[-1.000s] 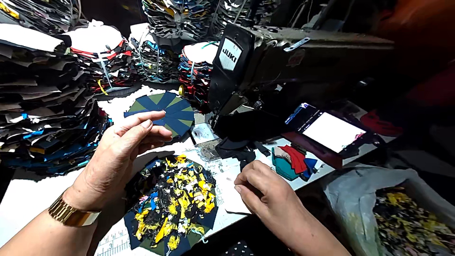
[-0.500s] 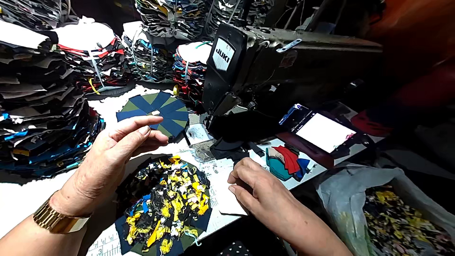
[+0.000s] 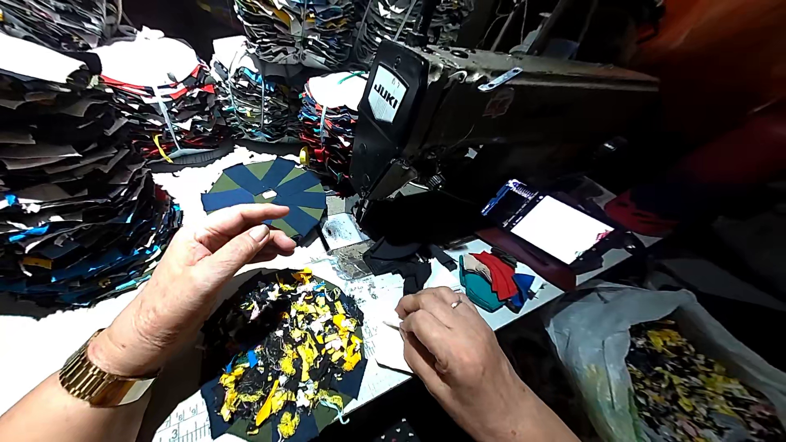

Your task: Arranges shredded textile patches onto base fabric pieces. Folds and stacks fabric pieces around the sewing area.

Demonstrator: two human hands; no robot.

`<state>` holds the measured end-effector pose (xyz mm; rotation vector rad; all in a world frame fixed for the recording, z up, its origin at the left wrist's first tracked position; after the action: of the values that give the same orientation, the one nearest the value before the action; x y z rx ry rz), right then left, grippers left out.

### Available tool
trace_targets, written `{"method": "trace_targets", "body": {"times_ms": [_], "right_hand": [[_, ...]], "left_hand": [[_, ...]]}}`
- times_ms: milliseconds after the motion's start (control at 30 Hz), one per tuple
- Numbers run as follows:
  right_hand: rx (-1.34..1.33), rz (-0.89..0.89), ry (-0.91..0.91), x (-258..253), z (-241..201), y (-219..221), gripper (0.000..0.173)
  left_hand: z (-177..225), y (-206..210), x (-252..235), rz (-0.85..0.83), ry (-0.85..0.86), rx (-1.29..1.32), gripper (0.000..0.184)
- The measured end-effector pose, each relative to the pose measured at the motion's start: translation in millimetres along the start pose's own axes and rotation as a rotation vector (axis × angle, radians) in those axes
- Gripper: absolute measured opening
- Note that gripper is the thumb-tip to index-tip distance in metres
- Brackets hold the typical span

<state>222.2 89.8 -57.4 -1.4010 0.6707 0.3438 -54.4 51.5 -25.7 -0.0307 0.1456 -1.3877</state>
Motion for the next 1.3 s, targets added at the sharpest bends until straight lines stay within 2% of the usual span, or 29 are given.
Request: {"method": "trace_targets", "body": {"times_ms": [200,367,467,533,733,800,900,1100,1300], "right_hand": [[-0.206,0.077,0.147,2,12,-7,0.013],[-0.603,0.125,0.363,-1,20,-7,0.025],[-0.689,0.176,0.437,-9,21,-13,0.024],[-0.735,0.225,0.441,-17,21,-19,0.024],[-0.893,0.392,0.356,-52,6,-17,0.027],[-0.886,0.413,0.327,-63,-4,-14,0.028],[-0.807,0.421,0.302,-71,-17,-9,0.027],[-0.831,0.378,0.389,-58,-19,1,0.03],[-0.945,0.228,0.446,-42,-38,1,0.032]], "left_hand": [[2,1,2,-0.013,0.011,-0.006,0.037],[2,5,4,-0.045,0.035,-0.046,0.037],[4,9,6,-0.084,0.076,-0.099,0.038],[7,15,9,-0.128,0.071,-0.149,0.044],[12,36,19,-0.396,0.041,-0.151,0.079],[15,41,22,-0.463,-0.009,-0.103,0.083],[17,41,24,-0.524,-0.063,0.032,0.078],[17,28,15,-0.492,-0.09,0.099,0.068],[22,33,20,-0.561,-0.028,-0.011,0.068]]}}
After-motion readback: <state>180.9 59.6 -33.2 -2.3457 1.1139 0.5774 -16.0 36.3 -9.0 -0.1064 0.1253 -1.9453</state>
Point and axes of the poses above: each hand's wrist, its own x-axis away from the middle knuckle, its own y-axis out of the palm, z = x × y, the point moved 5 cm from there along -x, towards the middle knuckle, and after that the axes turned 15 degrees about -y, right-handed, at the moved point
